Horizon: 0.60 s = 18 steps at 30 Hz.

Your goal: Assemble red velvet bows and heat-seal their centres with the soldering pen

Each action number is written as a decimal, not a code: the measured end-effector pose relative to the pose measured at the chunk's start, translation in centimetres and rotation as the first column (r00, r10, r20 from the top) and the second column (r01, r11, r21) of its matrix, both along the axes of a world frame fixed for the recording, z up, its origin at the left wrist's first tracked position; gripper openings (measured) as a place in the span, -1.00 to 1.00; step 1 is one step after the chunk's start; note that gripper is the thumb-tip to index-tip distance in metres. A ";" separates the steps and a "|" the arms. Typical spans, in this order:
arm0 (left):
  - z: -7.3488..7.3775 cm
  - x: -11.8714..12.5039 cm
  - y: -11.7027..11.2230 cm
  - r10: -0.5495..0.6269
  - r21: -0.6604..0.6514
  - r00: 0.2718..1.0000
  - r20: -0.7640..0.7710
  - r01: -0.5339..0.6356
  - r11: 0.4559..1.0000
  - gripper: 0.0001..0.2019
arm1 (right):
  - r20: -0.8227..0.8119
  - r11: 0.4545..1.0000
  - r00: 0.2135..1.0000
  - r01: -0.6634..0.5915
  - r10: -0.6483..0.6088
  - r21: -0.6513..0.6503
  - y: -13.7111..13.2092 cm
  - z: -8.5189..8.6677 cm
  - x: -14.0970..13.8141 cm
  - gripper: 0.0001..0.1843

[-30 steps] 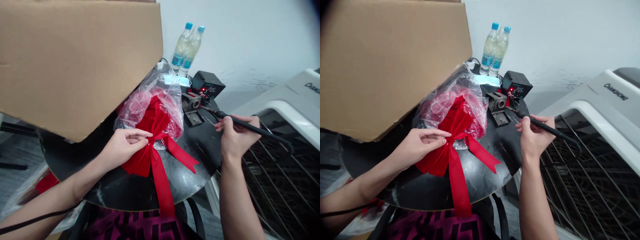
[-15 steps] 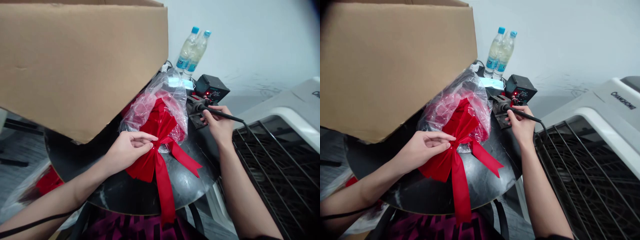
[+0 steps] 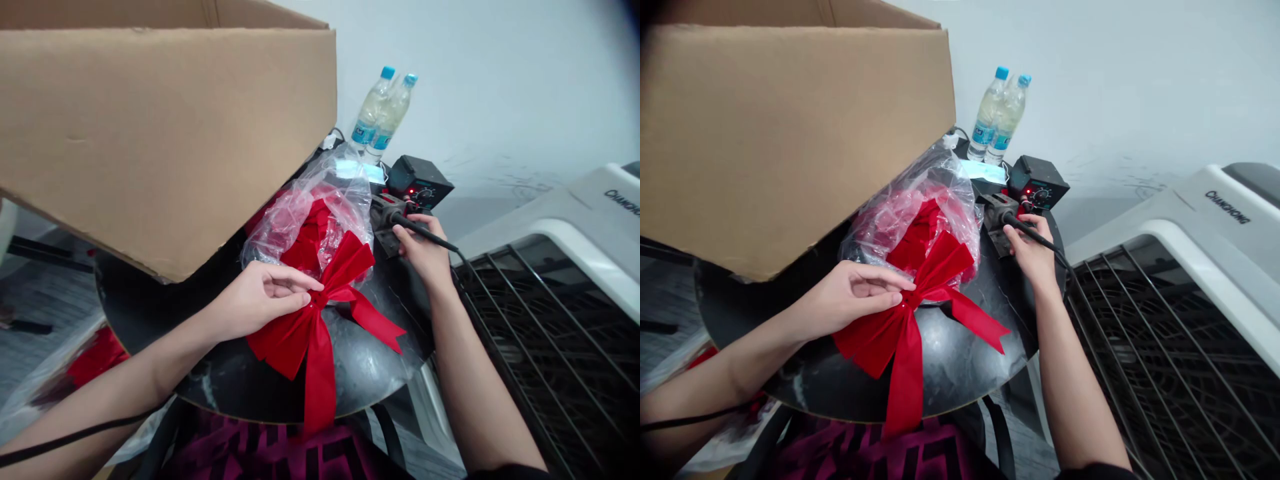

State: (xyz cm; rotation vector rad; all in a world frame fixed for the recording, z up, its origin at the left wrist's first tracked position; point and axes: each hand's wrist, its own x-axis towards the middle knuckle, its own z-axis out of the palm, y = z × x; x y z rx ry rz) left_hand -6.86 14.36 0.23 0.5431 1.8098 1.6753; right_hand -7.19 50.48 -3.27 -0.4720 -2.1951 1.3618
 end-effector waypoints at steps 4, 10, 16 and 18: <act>0.6 -0.1 -0.4 -0.142 0.000 0.990 0.014 0.142 0.990 -0.82 | 0.224 0.989 0.971 -0.055 0.086 -0.141 -1.7 0.8 3.1 -0.50; 2.2 0.7 -1.6 -0.184 0.043 0.981 0.057 0.182 0.982 -0.62 | 0.285 0.963 0.937 -0.137 0.201 -0.231 -6.0 0.7 9.7 -0.40; 3.1 3.1 -4.9 -0.103 0.062 0.975 0.199 0.092 0.994 -0.45 | 0.134 0.960 0.978 -0.119 0.157 -0.255 -6.3 -1.2 11.2 -0.43; 3.2 4.2 -6.7 -0.079 0.084 0.963 0.258 0.059 0.995 -0.36 | 0.100 0.955 0.984 -0.119 0.151 -0.270 -6.0 -1.4 11.2 -0.43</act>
